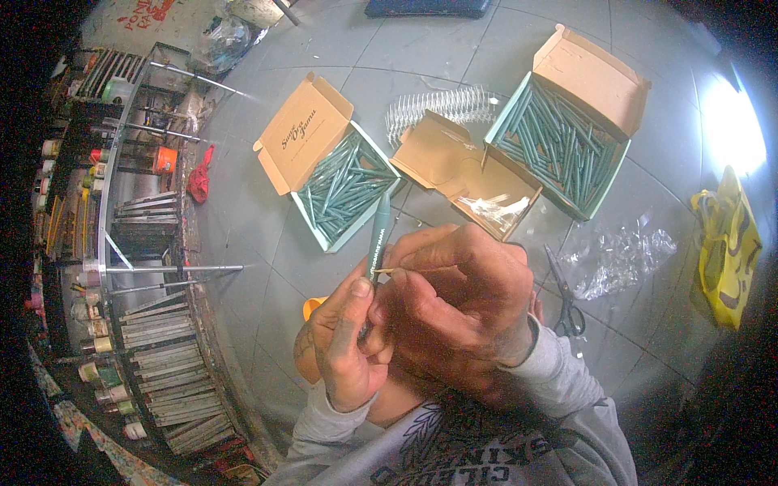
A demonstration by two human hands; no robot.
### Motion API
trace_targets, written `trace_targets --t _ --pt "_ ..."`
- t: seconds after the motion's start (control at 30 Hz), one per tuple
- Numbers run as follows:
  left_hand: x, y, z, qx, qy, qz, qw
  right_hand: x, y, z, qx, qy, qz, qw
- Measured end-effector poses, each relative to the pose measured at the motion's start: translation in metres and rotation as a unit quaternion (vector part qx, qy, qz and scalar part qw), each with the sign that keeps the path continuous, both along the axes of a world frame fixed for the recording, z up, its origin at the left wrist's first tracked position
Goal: The person assembles a pen by using a small stick to clean or prepare the barrel and then inserting an ink refill and fitting the pen components together.
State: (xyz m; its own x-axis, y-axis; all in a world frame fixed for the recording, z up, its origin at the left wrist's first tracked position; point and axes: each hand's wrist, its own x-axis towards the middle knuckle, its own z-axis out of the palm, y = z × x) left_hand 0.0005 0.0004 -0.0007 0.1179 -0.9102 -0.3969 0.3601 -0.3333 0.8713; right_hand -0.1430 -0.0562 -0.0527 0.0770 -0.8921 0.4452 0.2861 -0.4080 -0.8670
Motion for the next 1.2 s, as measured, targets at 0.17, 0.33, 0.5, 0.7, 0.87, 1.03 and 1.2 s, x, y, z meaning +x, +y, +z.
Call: trace_targets --t 0.17,0.33,0.5,0.7,0.87,1.03,1.2 --pt "0.0005 -0.0003 0.0009 -0.002 0.0 -0.004 1.0 0.0027 0.0018 -0.0011 0.013 -0.029 0.0 0.999" --pt "0.0 -0.0005 -0.0002 0.002 -0.021 -0.007 1.0 0.0005 0.0018 0.0002 0.012 -0.017 0.007 1.0" --pt "-0.0007 -0.0008 -0.0001 -0.002 -0.032 -0.007 0.999 -0.0002 0.001 0.0013 0.006 -0.009 0.014 1.0" --pt "-0.0013 -0.0012 0.0003 0.0 -0.034 -0.006 0.999 0.0005 0.0016 0.0057 0.015 -0.019 0.014 1.0" --pt "-0.0017 -0.0022 0.0019 0.007 -0.038 -0.008 0.999 0.0011 0.0006 0.001 0.003 -0.013 -0.002 1.0" --pt "-0.0012 -0.0015 0.0011 0.003 -0.037 -0.008 0.999 0.0017 0.0023 0.0051 0.022 -0.022 0.005 0.999" --pt "0.0003 0.0003 -0.0006 -0.011 -0.004 -0.007 1.0 0.0017 0.0 0.0013 0.0 -0.02 0.003 1.0"
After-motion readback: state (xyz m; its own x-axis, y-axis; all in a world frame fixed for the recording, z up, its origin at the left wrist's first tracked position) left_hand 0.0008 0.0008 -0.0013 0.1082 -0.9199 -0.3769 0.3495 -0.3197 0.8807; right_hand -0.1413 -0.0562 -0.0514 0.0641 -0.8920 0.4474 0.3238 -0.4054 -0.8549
